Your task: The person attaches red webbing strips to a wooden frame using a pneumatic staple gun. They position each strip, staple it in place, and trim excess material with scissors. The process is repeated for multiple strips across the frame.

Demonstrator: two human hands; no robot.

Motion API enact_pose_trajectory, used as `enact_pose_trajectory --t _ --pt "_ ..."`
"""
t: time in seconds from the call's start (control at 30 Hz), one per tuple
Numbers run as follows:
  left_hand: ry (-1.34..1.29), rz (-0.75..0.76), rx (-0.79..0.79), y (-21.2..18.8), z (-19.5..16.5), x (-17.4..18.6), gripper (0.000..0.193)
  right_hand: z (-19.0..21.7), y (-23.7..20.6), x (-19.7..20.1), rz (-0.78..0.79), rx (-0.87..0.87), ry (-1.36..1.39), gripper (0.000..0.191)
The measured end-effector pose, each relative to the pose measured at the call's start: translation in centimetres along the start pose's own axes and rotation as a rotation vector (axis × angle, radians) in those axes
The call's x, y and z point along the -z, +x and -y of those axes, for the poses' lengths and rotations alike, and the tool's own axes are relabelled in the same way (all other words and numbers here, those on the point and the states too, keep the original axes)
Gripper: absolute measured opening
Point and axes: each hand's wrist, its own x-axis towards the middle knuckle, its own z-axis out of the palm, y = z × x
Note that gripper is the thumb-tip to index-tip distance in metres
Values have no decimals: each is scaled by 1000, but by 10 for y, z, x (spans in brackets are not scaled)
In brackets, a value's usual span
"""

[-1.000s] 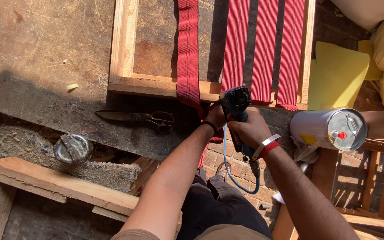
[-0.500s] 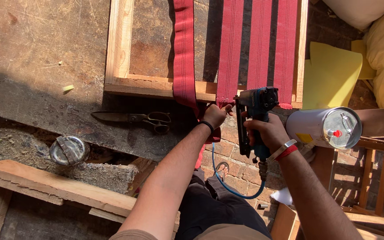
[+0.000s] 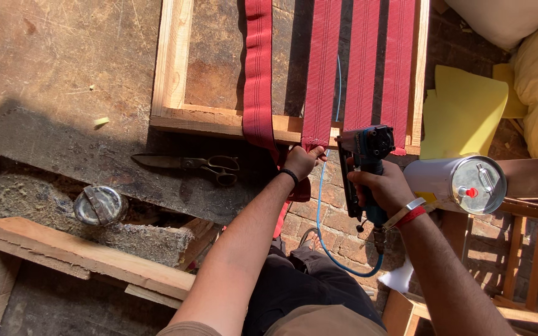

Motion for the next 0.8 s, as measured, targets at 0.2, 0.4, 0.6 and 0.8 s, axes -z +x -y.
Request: enact_pose_trajectory --t 0.2,0.4,0.6,0.8 --pt "-324 10 152 -12 -17 2 35 -3 -5 28 -61 2 -52 33" --pt "291 -525 -39 -62 -34 2 33 28 16 87 50 175 -196 37" --pt "423 -842 -387 -91 -60 -16 28 83 98 128 64 789 -1003 84" --pt "490 -909 -164 -63 -75 -26 6 103 192 95 122 1246 -1184 89"
